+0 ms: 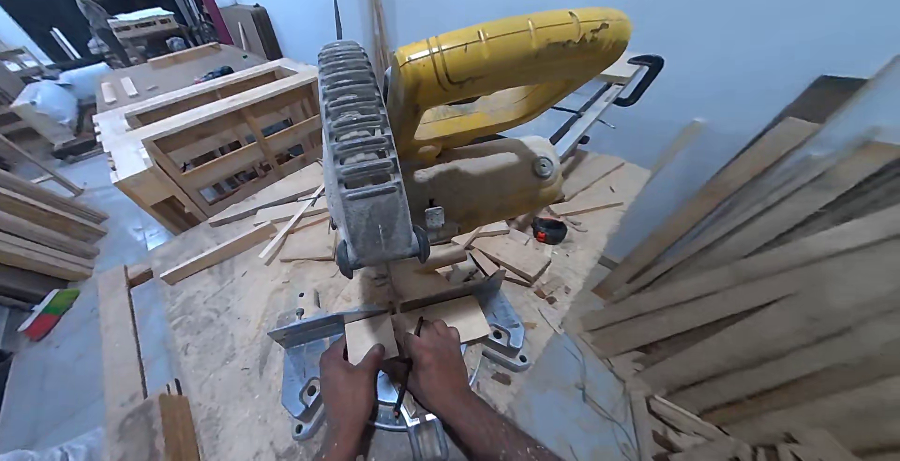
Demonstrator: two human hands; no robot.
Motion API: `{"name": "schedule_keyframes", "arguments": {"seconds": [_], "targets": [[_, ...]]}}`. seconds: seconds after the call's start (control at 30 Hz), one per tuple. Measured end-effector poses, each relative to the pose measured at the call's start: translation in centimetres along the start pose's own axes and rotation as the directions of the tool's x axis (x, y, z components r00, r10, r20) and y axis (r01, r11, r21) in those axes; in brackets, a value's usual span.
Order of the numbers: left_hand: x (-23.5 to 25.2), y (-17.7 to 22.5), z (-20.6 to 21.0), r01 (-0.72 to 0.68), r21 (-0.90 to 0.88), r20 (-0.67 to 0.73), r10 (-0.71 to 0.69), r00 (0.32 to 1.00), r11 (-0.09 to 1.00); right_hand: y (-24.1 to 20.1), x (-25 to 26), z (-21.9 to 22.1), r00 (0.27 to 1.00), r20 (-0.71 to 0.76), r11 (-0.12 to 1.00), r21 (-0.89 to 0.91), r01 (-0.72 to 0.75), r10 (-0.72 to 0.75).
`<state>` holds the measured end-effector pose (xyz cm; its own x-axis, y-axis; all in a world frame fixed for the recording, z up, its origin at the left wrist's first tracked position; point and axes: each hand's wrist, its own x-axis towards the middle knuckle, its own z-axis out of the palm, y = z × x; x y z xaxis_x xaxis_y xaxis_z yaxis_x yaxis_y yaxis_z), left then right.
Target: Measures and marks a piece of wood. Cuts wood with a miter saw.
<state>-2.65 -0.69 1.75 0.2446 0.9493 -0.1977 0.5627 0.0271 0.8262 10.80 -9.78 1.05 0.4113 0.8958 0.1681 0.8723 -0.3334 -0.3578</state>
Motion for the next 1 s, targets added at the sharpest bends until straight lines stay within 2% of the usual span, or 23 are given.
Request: {"name": "schedule_keyframes", "arguments": {"seconds": [0.13,0.57,0.73,0.8,0.87,0.9,0.93,0.97,1.0], "targets": [[0.0,0.3,0.3,0.068,-0.003,-0.021,-0.068,0.997,0.998,0.0,-0.2,-0.1,1.000,0.011,1.000,-0.002,-0.003,0.003],[-0.3,0.1,0.5,0.058,-0.082,-0.035,-0.061,0.997,0.995,0.1,-0.2,0.0,0.999,0.016,0.999,-0.027,0.039,-0.038],[0.0,0.2,0.3,0.036,-0.063,-0.023,-0.037,0.999,0.997,0.1,-0.2,0.1,0.998,0.007,0.997,-0.040,0.059,-0.059],[0.0,0.4,0.1,0.028,-0.012,-0.007,-0.028,1.000,1.000,0.4,-0.1,-0.5,0.994,0.096,0.999,0.012,0.052,-0.052],[-0.2,0.8,-0.3,0.030,0.043,0.001,-0.030,1.000,0.999,0.9,-0.4,-2.2,0.991,0.130,0.977,0.209,-0.032,0.005],[-0.3,1.0,-0.5,0.034,0.064,0.002,-0.034,0.999,0.997,0.8,-0.9,-3.8,0.994,0.068,0.930,0.355,-0.100,0.081],[-0.2,1.3,-0.6,0.036,0.074,0.007,-0.037,0.999,0.997,0.4,-1.4,-6.2,0.983,-0.068,0.873,0.472,-0.121,0.173],[0.0,1.4,-0.7,0.038,0.079,0.012,-0.039,0.999,0.996,-0.2,-2.0,-9.3,0.931,-0.285,0.856,0.515,-0.051,0.227],[0.0,1.4,-0.7,0.042,0.082,0.011,-0.043,0.999,0.996,-0.8,-2.5,-12.7,0.831,-0.515,0.880,0.470,0.070,0.210]]}}
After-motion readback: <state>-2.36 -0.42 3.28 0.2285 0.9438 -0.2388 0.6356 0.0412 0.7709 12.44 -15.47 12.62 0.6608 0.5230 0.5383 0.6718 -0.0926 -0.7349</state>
